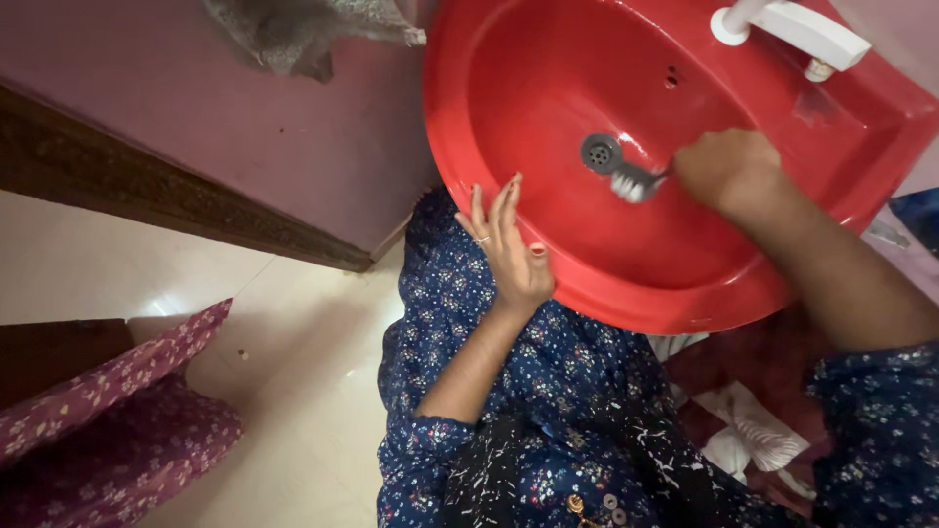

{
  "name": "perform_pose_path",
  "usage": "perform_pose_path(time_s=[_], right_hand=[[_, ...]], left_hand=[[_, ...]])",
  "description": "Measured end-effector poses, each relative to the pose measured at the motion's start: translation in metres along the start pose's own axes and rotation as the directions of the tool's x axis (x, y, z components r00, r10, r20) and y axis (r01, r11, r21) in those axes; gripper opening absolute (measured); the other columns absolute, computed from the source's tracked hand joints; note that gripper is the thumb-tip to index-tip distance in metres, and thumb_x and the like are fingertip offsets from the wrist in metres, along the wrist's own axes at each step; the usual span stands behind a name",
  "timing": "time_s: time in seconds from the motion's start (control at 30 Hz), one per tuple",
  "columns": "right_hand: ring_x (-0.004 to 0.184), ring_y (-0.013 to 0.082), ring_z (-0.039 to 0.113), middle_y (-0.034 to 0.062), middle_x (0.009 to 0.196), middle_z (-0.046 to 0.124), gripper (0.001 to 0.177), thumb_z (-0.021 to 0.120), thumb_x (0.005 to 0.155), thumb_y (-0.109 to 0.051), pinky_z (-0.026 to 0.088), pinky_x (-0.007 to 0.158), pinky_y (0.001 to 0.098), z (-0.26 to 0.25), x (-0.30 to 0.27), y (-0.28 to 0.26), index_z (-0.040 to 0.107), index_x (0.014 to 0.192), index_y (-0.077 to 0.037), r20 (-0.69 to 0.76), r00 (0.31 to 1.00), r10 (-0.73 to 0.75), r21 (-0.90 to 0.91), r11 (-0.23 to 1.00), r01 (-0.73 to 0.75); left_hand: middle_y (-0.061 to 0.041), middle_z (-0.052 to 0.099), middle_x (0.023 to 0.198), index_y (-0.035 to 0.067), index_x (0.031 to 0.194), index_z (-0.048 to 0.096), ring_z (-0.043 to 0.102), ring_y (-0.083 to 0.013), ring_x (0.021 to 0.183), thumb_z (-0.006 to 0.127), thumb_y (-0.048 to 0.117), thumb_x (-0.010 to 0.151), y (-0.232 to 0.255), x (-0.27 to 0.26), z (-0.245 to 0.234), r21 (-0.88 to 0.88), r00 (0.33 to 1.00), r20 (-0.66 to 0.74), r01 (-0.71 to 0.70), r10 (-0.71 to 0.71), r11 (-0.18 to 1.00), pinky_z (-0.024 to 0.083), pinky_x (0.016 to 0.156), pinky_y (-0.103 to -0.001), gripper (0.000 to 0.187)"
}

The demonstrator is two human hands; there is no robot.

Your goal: The person scrubs a red plastic sink using a brush with a handle. They scrub the basin, the drain area, and the faucet. The person then rinses the brush and their hands under running water from the faucet.

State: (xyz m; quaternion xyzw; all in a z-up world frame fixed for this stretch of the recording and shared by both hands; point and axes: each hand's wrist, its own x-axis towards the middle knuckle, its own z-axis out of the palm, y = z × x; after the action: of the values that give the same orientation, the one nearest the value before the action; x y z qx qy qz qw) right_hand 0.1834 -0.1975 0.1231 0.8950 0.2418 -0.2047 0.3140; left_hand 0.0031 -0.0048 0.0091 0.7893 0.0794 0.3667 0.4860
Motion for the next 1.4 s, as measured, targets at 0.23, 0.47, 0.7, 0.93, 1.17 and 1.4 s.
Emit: perform_pose_path(time_s=[0.23, 0.47, 0.7, 0.93, 1.17, 1.4], right_hand=[[0.097, 0.0283, 0.078, 0.011, 0.104, 0.078, 0.025, 0.055, 0.097, -0.017, 0.063, 0.073, 0.042, 0.013, 0.006, -0.038, 0.079, 0.103, -0.013, -0.084, 0.994, -0.074, -0.036, 0.997, 0.071], [0.085, 0.0279, 0.077, 0.0144, 0.098, 0.076, 0.023, 0.056, 0.094, -0.018, 0.062, 0.058, 0.0371, 0.006, 0.07, -0.066, 0.077, 0.103, -0.013, -0.5, 0.866, -0.01, -0.008, 1.0, 0.007], [0.093, 0.024, 0.077, 0.0067, 0.099, 0.077, 0.025, 0.055, 0.097, -0.019, 0.062, 0.067, 0.0394, 0.016, 0.038, -0.037, 0.08, 0.103, -0.016, -0.109, 0.994, 0.013, -0.056, 0.998, -0.019], [0.083, 0.0272, 0.076, 0.0115, 0.094, 0.075, 0.028, 0.051, 0.1, -0.018, 0.061, 0.061, 0.0384, 0.031, 0.018, -0.05, 0.071, 0.12, -0.015, -0.391, 0.917, -0.081, -0.076, 0.996, 0.055], [0.099, 0.0272, 0.076, 0.0119, 0.109, 0.076, 0.028, 0.052, 0.1, -0.019, 0.062, 0.073, 0.0426, 0.025, 0.044, -0.05, 0.079, 0.108, -0.016, -0.211, 0.977, 0.021, 0.005, 1.0, -0.02], [0.09, 0.037, 0.074, 0.0206, 0.125, 0.063, 0.062, 0.055, 0.09, -0.02, 0.061, 0.071, 0.0493, -0.021, 0.038, -0.058, 0.046, 0.151, -0.024, -0.325, 0.925, -0.2, 0.125, 0.96, 0.251]], left_hand=[[-0.013, 0.045, 0.16, 0.002, 0.156, 0.038, 0.019, -0.0451, 0.161, 0.012, 0.063, 0.109, 0.001, 0.001, -0.002, 0.024, 1.0, 0.013, 0.007, -0.007, 1.0, -0.008, 0.129, -0.067, 0.081], [-0.013, 0.046, 0.16, 0.001, 0.156, 0.038, 0.02, -0.0459, 0.161, 0.013, 0.063, 0.109, 0.001, 0.003, -0.002, 0.01, 1.0, 0.01, -0.007, 0.007, 1.0, -0.008, 0.129, -0.068, 0.081], [-0.013, 0.045, 0.159, 0.001, 0.156, 0.038, 0.02, -0.0462, 0.16, 0.014, 0.063, 0.109, 0.0, -0.001, -0.001, 0.005, 0.999, 0.04, -0.008, 0.008, 1.0, -0.008, 0.129, -0.068, 0.081], [-0.014, 0.046, 0.159, 0.002, 0.155, 0.038, 0.019, -0.046, 0.16, 0.011, 0.065, 0.108, -0.001, 0.0, 0.001, -0.013, 0.999, 0.054, -0.004, 0.004, 1.0, -0.008, 0.13, -0.067, 0.083], [-0.015, 0.046, 0.159, 0.0, 0.155, 0.039, 0.021, -0.0456, 0.16, 0.014, 0.065, 0.109, 0.003, 0.002, -0.002, -0.03, 1.0, 0.026, -0.017, 0.018, 0.999, -0.005, 0.13, -0.066, 0.083], [-0.015, 0.045, 0.159, 0.001, 0.155, 0.039, 0.021, -0.045, 0.16, 0.014, 0.065, 0.108, 0.001, 0.002, -0.001, -0.017, 1.0, 0.027, -0.011, 0.011, 1.0, -0.005, 0.13, -0.067, 0.083]])
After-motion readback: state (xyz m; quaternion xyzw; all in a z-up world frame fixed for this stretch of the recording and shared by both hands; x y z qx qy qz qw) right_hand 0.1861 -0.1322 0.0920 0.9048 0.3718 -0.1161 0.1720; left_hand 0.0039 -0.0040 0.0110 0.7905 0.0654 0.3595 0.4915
